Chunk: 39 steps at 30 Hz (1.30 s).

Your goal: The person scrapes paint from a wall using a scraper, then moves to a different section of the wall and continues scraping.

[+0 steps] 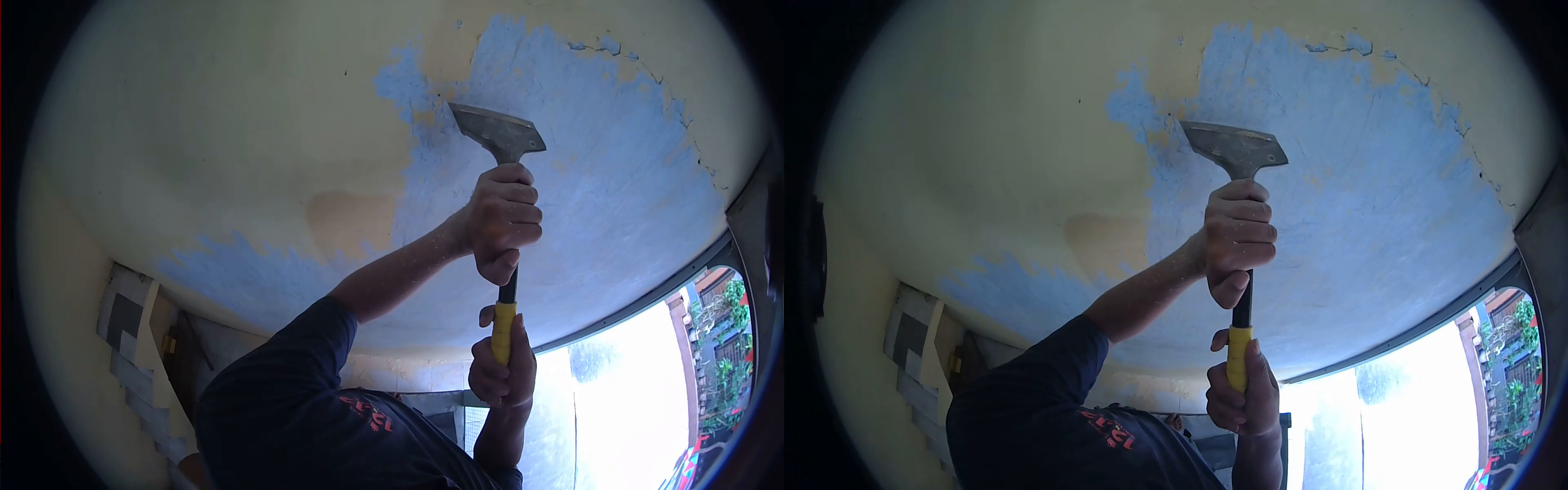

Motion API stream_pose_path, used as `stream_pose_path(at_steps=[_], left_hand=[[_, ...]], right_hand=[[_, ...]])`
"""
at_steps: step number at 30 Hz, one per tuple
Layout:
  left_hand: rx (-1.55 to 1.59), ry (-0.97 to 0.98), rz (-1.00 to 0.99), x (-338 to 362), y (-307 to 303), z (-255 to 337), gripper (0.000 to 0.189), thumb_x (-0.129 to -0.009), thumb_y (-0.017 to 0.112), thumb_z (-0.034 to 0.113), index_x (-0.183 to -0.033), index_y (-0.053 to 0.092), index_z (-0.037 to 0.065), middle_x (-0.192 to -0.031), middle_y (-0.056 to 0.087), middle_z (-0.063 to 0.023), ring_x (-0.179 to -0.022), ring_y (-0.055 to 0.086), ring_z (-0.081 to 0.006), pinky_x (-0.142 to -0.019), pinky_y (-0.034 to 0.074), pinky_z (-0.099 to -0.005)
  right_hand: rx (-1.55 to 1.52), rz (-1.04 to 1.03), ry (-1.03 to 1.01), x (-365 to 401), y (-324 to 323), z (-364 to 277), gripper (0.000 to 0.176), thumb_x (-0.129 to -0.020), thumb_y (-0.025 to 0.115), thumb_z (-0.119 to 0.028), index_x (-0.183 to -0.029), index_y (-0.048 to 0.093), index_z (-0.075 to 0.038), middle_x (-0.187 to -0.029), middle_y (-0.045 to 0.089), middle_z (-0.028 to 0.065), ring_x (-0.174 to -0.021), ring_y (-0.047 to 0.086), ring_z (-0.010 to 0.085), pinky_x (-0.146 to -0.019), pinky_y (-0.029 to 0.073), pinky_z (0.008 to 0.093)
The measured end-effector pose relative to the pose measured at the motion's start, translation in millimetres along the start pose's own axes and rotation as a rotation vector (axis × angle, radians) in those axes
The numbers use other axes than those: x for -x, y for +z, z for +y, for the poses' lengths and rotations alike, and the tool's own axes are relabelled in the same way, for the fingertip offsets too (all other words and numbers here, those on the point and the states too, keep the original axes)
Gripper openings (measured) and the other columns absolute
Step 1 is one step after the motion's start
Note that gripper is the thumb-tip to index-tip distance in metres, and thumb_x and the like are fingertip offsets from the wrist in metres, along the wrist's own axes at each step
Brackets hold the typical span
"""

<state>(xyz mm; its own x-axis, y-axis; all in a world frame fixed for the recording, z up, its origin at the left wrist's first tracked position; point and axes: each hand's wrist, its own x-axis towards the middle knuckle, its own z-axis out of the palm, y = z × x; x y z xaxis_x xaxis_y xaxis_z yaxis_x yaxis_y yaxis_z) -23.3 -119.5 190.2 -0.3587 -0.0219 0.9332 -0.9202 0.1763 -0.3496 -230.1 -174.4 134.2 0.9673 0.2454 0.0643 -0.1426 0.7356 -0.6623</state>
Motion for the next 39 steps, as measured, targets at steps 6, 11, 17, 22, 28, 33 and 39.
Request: stream_pose_path(at_steps=[6, 11, 17, 22, 28, 33, 39], left_hand=[[0.000, 0.056, 0.069, -17, 0, -11, 0.038, -0.077, 0.032, 0.035, -0.045, 0.031, 0.014, -0.041, 0.032, 0.0024, -0.041, 0.034, -0.0167, -0.053, 0.035, -0.0326], [0.006, 0.009, 0.034, -6, 2, -2, 0.035, -0.075, 0.032, 0.033, -0.045, 0.031, 0.015, -0.042, 0.032, 0.0016, -0.042, 0.034, -0.0176, -0.053, 0.035, -0.0329], [-0.012, 0.044, 0.048, -5, 8, -4, 0.034, -0.073, 0.034, 0.034, -0.045, 0.031, 0.015, -0.042, 0.032, 0.0012, -0.042, 0.035, -0.0182, -0.052, 0.035, -0.0332], [-0.020, 0.001, -0.002, -9, 7, -8, 0.032, -0.069, 0.036, 0.035, -0.044, 0.032, 0.015, -0.041, 0.031, 0.0018, -0.040, 0.033, -0.0176, -0.053, 0.035, -0.0335], [-0.004, 0.014, 0.030, -10, 8, -3, 0.031, -0.067, 0.036, 0.035, -0.044, 0.030, 0.015, -0.041, 0.032, 0.0019, -0.041, 0.034, -0.0170, -0.052, 0.035, -0.0330], [-0.016, 0.012, 0.003, -16, 6, -15, 0.033, -0.070, 0.036, 0.036, -0.043, 0.031, 0.017, -0.040, 0.032, 0.0030, -0.040, 0.034, -0.0164, -0.051, 0.034, -0.0325], [0.008, -0.009, -0.025, -11, 6, -5, 0.031, -0.068, 0.036, 0.035, -0.043, 0.032, 0.017, -0.040, 0.033, 0.0023, -0.040, 0.034, -0.0175, -0.052, 0.035, -0.0328]], right_hand=[[0.081, 0.033, -0.012, 1, 10, -8, 0.045, -0.101, 0.021, -0.045, -0.115, 0.035, -0.005, -0.046, 0.031, -0.0047, -0.028, 0.029, 0.0034, -0.023, 0.025, 0.0180], [-0.030, 0.027, -0.004, 0, 1, -4, 0.046, -0.100, 0.024, -0.046, -0.115, 0.037, -0.004, -0.045, 0.030, -0.0047, -0.028, 0.028, 0.0026, -0.023, 0.024, 0.0179], [0.070, 0.064, -0.017, 4, 2, -10, 0.046, -0.100, 0.024, -0.047, -0.114, 0.038, -0.004, -0.045, 0.030, -0.0053, -0.027, 0.027, 0.0023, -0.023, 0.023, 0.0176], [0.068, 0.027, -0.041, 0, 6, -13, 0.044, -0.101, 0.020, -0.045, -0.113, 0.036, -0.005, -0.046, 0.031, -0.0052, -0.028, 0.029, 0.0020, -0.023, 0.026, 0.0169], [0.033, 0.002, -0.041, 3, 13, -12, 0.041, -0.102, 0.017, -0.042, -0.114, 0.034, -0.007, -0.047, 0.033, -0.0046, -0.028, 0.031, 0.0030, -0.023, 0.028, 0.0160], [-0.021, -0.008, -0.057, -5, 9, -13, 0.041, -0.102, 0.017, -0.042, -0.115, 0.034, -0.007, -0.047, 0.035, -0.0040, -0.028, 0.031, 0.0033, -0.023, 0.028, 0.0160], [0.009, 0.045, -0.056, 3, 14, -8, 0.044, -0.101, 0.022, -0.045, -0.113, 0.036, -0.005, -0.045, 0.031, -0.0058, -0.027, 0.027, 0.0018, -0.022, 0.025, 0.0167]])
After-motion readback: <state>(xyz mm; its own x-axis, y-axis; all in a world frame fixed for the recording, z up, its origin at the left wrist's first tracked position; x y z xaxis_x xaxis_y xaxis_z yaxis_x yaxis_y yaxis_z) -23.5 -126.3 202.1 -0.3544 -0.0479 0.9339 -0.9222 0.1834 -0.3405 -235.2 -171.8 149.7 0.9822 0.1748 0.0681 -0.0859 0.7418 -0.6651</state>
